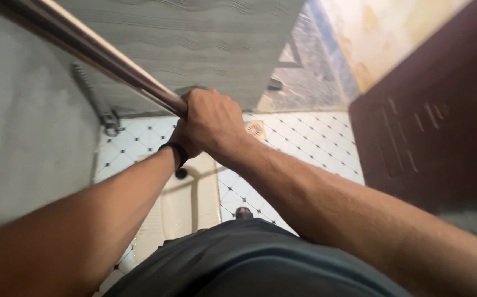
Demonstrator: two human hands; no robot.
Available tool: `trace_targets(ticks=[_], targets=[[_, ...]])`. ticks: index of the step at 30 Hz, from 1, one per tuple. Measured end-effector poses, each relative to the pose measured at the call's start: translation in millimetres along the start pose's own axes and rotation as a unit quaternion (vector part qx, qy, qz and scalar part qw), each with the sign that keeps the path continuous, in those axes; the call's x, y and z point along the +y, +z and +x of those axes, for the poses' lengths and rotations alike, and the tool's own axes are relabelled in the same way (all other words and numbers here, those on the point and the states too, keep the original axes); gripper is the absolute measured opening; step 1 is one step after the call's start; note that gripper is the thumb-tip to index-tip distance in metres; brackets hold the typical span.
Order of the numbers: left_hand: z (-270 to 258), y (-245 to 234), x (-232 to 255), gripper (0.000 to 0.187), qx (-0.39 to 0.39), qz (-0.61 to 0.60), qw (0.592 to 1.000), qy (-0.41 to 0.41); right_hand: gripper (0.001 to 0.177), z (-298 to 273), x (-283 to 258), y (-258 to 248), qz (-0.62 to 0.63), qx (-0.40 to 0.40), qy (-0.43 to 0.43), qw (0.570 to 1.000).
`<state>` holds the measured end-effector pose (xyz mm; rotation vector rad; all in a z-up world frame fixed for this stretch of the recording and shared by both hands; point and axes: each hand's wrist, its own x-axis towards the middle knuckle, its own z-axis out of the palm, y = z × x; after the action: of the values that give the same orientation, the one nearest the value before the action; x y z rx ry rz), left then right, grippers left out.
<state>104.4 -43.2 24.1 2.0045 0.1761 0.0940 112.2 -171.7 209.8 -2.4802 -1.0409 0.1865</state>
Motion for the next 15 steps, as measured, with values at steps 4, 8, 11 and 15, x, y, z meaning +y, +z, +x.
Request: trace_targets(ticks=[4, 8, 11, 15], targets=[[35, 45, -10, 0.038, -0.079, -0.047, 0.996, 0.018, 0.014, -20, 22, -21, 0.029, 0.019, 0.109, 0.993], [63, 84, -11, 0.039, -0.172, -0.067, 0.982, 0.041, 0.013, -25, 46, -23, 0.003, 0.035, 0.18, 0.983], [81, 129, -14, 0.039, -0.225, -0.137, 0.964, 0.038, 0.013, -34, 68, -31, -0.01, 0.037, 0.226, 0.973], [89, 175, -7, 0.037, -0.297, -0.204, 0.933, 0.005, 0.013, -51, 103, -29, -0.011, 0.063, 0.259, 0.964]])
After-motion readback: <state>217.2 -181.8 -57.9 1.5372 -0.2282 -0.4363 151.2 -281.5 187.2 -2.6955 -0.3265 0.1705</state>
